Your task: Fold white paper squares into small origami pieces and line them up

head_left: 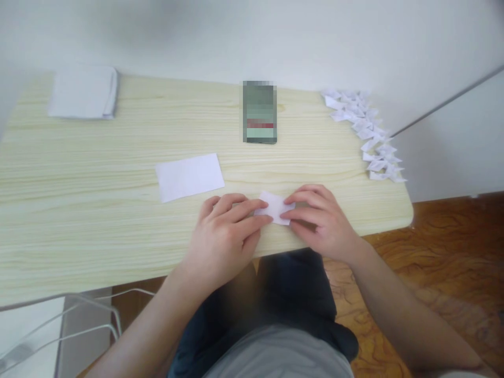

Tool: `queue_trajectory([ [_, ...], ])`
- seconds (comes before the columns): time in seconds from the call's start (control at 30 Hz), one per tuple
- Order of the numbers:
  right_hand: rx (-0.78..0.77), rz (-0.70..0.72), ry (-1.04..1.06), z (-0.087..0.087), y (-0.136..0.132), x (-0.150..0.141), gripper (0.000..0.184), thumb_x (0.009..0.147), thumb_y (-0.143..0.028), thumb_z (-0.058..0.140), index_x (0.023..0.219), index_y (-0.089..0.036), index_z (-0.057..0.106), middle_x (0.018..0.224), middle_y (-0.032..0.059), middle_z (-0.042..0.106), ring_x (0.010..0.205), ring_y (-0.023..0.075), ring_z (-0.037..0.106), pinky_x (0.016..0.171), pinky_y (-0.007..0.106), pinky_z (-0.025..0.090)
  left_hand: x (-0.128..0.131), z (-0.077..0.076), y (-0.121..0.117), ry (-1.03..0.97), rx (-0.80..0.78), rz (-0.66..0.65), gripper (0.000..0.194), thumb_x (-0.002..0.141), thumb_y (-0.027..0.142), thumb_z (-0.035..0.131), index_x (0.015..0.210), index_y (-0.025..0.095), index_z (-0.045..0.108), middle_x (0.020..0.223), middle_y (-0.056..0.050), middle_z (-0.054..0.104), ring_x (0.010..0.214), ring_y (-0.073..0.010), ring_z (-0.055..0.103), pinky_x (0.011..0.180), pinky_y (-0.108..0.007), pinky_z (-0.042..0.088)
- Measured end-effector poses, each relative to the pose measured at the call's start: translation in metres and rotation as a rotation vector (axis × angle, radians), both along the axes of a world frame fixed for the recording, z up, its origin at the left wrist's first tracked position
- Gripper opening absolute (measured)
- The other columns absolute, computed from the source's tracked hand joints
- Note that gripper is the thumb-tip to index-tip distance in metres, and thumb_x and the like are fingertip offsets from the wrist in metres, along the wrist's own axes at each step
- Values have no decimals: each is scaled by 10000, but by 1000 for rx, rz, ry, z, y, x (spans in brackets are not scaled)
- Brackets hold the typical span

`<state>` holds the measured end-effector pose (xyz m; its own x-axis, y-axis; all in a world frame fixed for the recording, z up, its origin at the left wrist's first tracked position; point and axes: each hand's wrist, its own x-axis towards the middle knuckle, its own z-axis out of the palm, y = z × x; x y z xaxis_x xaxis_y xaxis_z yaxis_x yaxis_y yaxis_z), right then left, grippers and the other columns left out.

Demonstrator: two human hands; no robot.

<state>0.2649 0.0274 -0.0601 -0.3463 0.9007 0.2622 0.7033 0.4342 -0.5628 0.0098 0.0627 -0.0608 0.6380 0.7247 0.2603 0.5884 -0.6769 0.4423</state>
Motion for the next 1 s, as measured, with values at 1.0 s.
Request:
queue_trajectory([
  [1.0,36,-474,-6,-9,-7,-48,103,906,-252,719,859,-260,627,984,51,685,1002,287,581,924,510,440,-2,-2,-11,-43,-50,49,309,939,171,649,1156,344,784,1399,44,698,1282,-312,579,1087,-563,421],
])
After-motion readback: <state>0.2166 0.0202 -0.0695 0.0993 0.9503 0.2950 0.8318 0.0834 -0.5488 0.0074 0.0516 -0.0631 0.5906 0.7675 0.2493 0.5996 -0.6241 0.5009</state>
